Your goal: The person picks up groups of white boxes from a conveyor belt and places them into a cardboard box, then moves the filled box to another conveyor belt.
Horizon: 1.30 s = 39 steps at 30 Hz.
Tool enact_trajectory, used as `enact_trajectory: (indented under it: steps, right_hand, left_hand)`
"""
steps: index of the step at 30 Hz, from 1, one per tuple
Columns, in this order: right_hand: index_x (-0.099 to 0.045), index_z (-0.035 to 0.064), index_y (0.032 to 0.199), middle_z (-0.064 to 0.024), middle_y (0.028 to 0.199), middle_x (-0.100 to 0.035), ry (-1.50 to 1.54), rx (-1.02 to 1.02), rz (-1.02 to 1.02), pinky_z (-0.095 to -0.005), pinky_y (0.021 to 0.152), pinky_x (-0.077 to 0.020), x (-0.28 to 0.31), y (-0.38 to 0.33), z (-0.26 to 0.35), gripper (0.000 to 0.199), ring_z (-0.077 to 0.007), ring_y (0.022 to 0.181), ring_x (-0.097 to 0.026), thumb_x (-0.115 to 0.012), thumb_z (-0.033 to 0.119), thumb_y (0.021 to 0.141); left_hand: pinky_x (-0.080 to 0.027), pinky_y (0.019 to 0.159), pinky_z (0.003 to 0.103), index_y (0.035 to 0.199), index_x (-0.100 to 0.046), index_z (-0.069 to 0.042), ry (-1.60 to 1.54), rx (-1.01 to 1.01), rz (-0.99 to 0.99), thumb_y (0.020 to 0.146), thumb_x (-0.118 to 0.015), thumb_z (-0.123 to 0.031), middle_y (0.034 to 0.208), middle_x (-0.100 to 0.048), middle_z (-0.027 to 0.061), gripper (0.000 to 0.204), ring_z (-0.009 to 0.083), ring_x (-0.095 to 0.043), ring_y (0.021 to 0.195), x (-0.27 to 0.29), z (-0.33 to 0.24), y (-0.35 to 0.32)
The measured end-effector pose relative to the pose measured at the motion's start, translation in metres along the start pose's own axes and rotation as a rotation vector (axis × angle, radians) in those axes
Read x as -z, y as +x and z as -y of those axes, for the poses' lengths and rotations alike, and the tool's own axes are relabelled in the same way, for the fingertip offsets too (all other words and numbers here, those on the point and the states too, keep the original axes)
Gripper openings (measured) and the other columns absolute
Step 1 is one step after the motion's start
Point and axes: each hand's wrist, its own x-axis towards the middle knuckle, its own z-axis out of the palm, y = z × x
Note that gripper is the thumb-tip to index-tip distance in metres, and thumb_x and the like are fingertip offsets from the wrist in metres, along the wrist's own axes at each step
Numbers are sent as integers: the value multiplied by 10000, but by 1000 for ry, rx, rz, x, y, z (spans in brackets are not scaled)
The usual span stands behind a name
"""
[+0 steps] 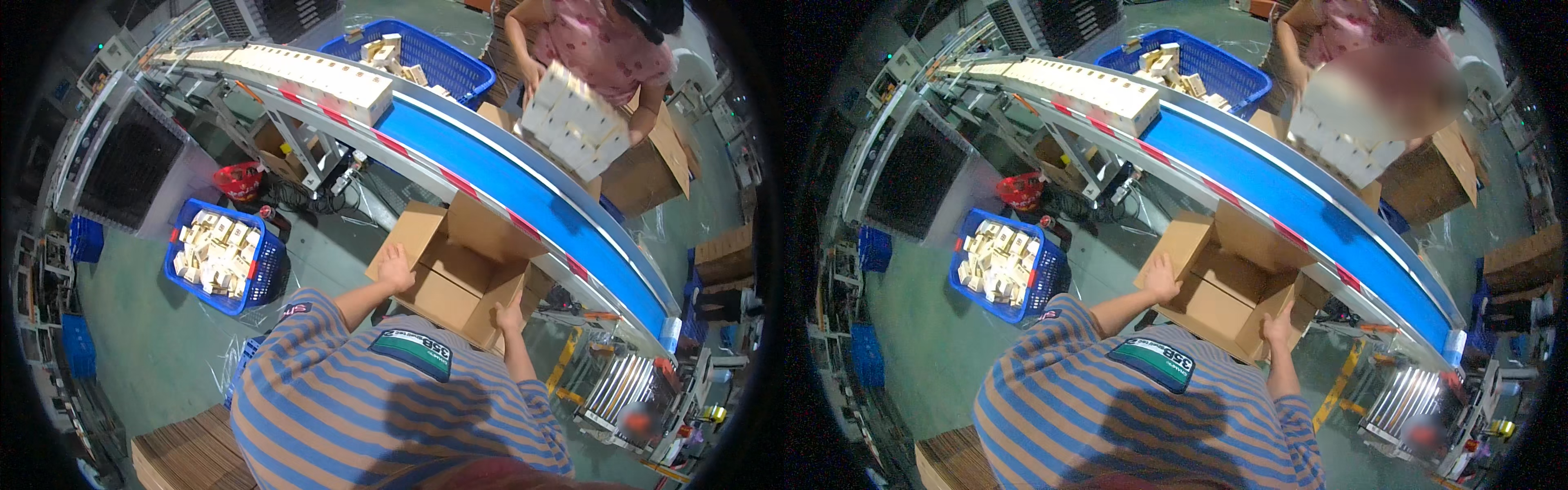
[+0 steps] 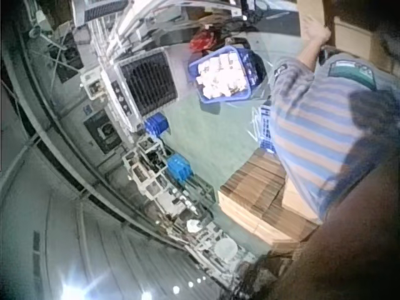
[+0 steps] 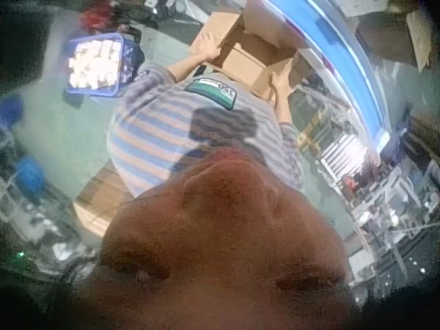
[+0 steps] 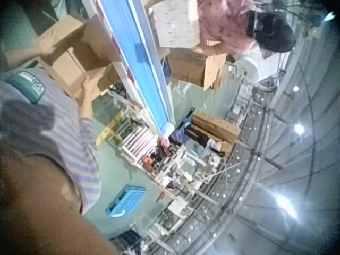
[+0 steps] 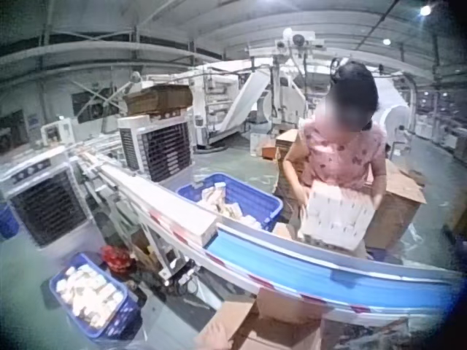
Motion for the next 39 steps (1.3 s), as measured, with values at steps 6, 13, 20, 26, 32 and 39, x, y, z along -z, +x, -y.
enact_trajectory:
  steps: [6, 13, 20, 26, 32, 39]
  right_hand:
    - [-176, 29, 1441, -261, 1254, -516, 58, 41, 96, -403, 963, -417, 13, 4, 6, 865, -376, 1124, -534, -672, 309, 791]
    - [-174, -5, 1449, -228, 1464, -271, 847, 762, 193, -396, 1052, -321, 170, -47, 162, 884, -308, 1344, -314, -667, 394, 835]
    - [-231, 122, 1359, -184, 1369, -303, 980, 1801, 313, -379, 1000, -334, 279, -211, 266, 878, -267, 1262, -334, -595, 609, 725]
    - [-342, 101, 1180, -148, 1199, -398, 855, 1658, 178, -332, 907, -394, 289, -235, 247, 631, -215, 1107, -428, -626, 454, 740]
    - [-452, 79, 1000, -111, 1029, -493, 707, 1335, 174, -285, 813, -453, 292, -281, 236, 387, -164, 953, -522, -656, 299, 756]
    - [-581, 53, 790, -69, 830, -604, 600, 1041, 226, -230, 703, -523, 302, -309, 233, 130, -104, 773, -633, -692, 119, 774]
  left_hand:
    - [-348, 1031, 480, 1419, -153, 0, 31, -26, -47, 757, -694, -369, 1449, -247, 232, 932, 381, -259, 1344, -10, 5, 8]
    - [-352, 1014, 514, 1425, -154, -21, 26, 12, -91, 757, -701, -368, 1452, -241, 225, 930, 374, -215, 1363, -8, -10, 2]
    - [-306, 1055, 481, 1421, -143, 1, -89, -107, -174, 759, -698, -368, 1449, -223, 248, 939, 387, -210, 1358, -67, 70, 40]
    - [-284, 1082, 439, 1432, -114, 2, 93, -1, -28, 767, -680, -369, 1465, -197, 248, 949, 384, -216, 1359, 1, -6, 0]
    - [-250, 1093, 439, 1395, -119, 77, 70, -76, -90, 747, -706, -339, 1377, -293, 323, 968, 434, -294, 1298, -2, -3, 2]
    - [-294, 1074, 428, 1401, -132, 49, 55, -22, -75, 745, -716, -349, 1379, -308, 295, 964, 416, -301, 1298, -2, 2, 2]
